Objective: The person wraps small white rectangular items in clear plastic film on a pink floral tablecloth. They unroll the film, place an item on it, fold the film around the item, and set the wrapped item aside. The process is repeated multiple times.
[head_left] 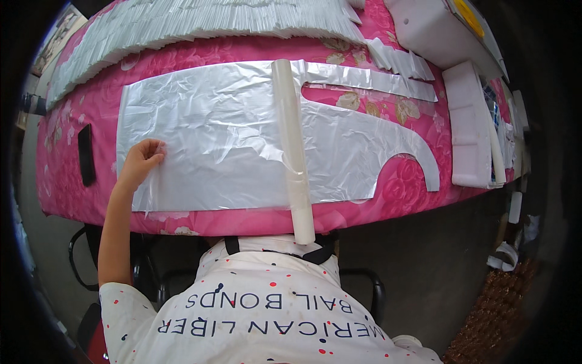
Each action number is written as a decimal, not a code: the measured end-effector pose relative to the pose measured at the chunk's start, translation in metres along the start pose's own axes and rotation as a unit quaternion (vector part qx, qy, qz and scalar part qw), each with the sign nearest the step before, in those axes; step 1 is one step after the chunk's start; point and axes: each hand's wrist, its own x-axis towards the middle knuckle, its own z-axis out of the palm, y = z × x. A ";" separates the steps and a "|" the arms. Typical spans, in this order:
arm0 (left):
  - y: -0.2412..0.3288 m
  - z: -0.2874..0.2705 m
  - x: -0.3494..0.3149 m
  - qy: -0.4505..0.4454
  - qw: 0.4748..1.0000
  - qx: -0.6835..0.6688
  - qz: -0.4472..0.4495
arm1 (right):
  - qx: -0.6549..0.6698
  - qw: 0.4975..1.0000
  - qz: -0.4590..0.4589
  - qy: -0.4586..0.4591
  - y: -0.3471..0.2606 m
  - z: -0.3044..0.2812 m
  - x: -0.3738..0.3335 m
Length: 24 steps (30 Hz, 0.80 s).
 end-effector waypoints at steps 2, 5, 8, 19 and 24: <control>-0.007 -0.004 -0.012 0.018 1.000 -0.013 -0.008 | 0.003 0.996 0.008 0.091 0.013 -0.047 0.007; 0.005 0.003 -0.004 0.012 1.000 0.004 0.009 | 0.029 0.975 0.036 0.218 0.037 -0.085 0.001; -0.002 0.002 0.001 0.011 1.000 0.016 0.014 | 0.029 0.951 0.048 0.304 0.040 -0.128 -0.009; -0.005 0.003 -0.003 0.026 1.000 0.002 0.013 | 0.105 0.971 -0.098 0.192 -0.063 -0.056 0.032; -0.009 0.001 -0.002 0.023 0.999 0.013 0.017 | 0.141 0.972 -0.154 0.108 -0.110 -0.006 0.039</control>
